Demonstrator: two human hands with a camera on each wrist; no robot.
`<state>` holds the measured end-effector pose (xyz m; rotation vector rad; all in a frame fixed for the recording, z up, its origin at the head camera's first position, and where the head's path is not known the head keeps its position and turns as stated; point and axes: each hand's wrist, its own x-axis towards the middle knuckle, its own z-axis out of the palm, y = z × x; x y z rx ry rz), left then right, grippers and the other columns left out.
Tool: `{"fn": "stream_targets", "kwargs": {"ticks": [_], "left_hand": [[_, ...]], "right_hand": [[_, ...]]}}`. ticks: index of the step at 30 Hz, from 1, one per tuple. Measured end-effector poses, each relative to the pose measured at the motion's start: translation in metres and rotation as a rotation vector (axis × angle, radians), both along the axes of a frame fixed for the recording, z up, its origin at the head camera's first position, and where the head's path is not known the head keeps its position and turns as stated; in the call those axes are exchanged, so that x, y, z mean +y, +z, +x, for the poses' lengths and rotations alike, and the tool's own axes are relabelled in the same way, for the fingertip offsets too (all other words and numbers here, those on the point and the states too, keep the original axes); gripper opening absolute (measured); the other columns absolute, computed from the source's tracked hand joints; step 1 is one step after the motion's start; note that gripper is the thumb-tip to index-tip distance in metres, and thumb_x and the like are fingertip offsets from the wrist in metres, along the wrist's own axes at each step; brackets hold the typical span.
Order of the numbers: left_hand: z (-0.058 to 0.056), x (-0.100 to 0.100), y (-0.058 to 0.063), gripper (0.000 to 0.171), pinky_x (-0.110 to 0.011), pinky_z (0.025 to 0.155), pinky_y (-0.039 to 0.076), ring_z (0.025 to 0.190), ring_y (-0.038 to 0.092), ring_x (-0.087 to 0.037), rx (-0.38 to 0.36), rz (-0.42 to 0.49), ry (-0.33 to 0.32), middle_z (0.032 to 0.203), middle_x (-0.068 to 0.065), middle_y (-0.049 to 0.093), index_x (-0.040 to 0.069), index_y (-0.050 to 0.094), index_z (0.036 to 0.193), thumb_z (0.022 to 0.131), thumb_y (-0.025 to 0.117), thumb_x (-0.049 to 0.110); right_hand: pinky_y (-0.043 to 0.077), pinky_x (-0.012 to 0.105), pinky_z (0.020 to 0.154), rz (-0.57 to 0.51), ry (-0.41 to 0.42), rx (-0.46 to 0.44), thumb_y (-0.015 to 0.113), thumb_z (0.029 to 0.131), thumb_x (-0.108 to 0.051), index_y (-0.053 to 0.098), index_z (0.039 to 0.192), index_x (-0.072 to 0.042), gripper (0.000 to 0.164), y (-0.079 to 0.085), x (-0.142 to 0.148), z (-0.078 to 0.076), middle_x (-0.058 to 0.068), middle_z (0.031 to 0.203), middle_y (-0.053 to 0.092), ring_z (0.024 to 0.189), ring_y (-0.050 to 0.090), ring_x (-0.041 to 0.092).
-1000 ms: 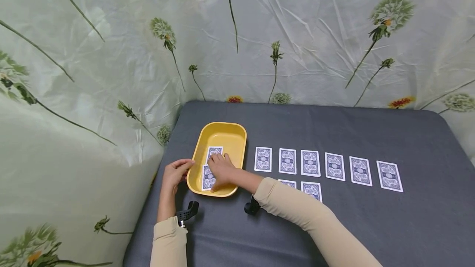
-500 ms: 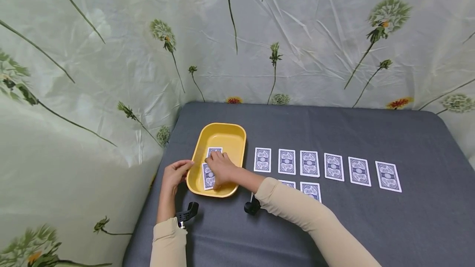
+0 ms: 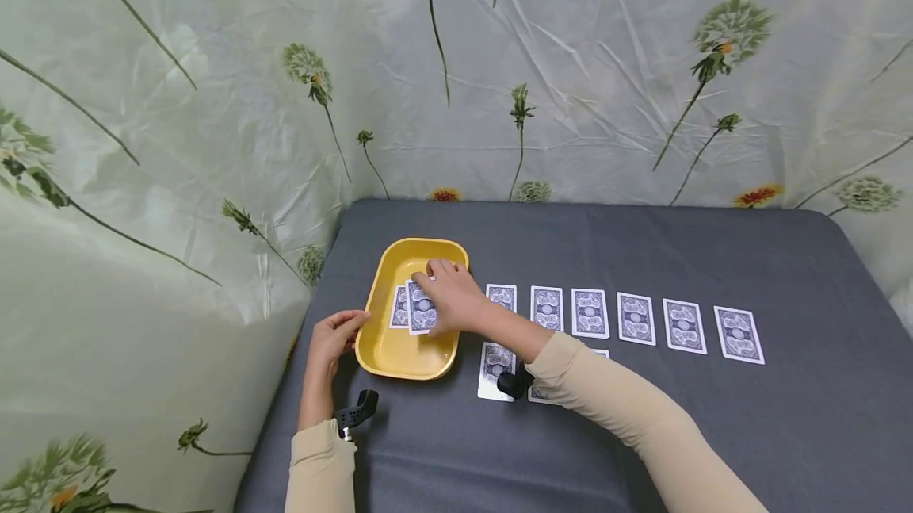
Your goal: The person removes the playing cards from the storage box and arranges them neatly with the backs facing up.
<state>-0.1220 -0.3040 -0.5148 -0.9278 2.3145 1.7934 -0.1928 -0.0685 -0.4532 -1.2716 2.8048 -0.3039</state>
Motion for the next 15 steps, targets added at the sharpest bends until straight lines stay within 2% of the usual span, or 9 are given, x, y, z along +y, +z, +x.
{"fn": "stream_targets", "kwargs": {"ticks": [6, 15], "left_hand": [[0.0, 0.0, 0.0, 0.045, -0.022, 0.054, 0.047, 0.06, 0.053, -0.01, -0.025, -0.007, 0.002, 0.075, 0.004, 0.059, -0.001, 0.062, 0.107, 0.079, 0.072, 0.034], [0.001, 0.002, 0.002, 0.044, -0.022, 0.054, 0.047, 0.058, 0.054, -0.009, -0.025, -0.022, -0.004, 0.074, 0.005, 0.059, -0.001, 0.062, 0.109, 0.08, 0.071, 0.032]], "right_hand": [[0.035, 0.037, 0.077, -0.052, -0.049, -0.002, 0.083, 0.052, -0.052, 0.046, 0.129, -0.014, 0.094, 0.007, 0.043, -0.006, 0.008, 0.109, 0.042, 0.098, 0.039, 0.022], [0.039, 0.04, 0.074, -0.014, -0.193, 0.082, 0.083, 0.049, -0.057, 0.048, 0.13, -0.017, 0.097, 0.012, 0.114, -0.003, 0.008, 0.109, 0.046, 0.095, 0.043, 0.024]]}}
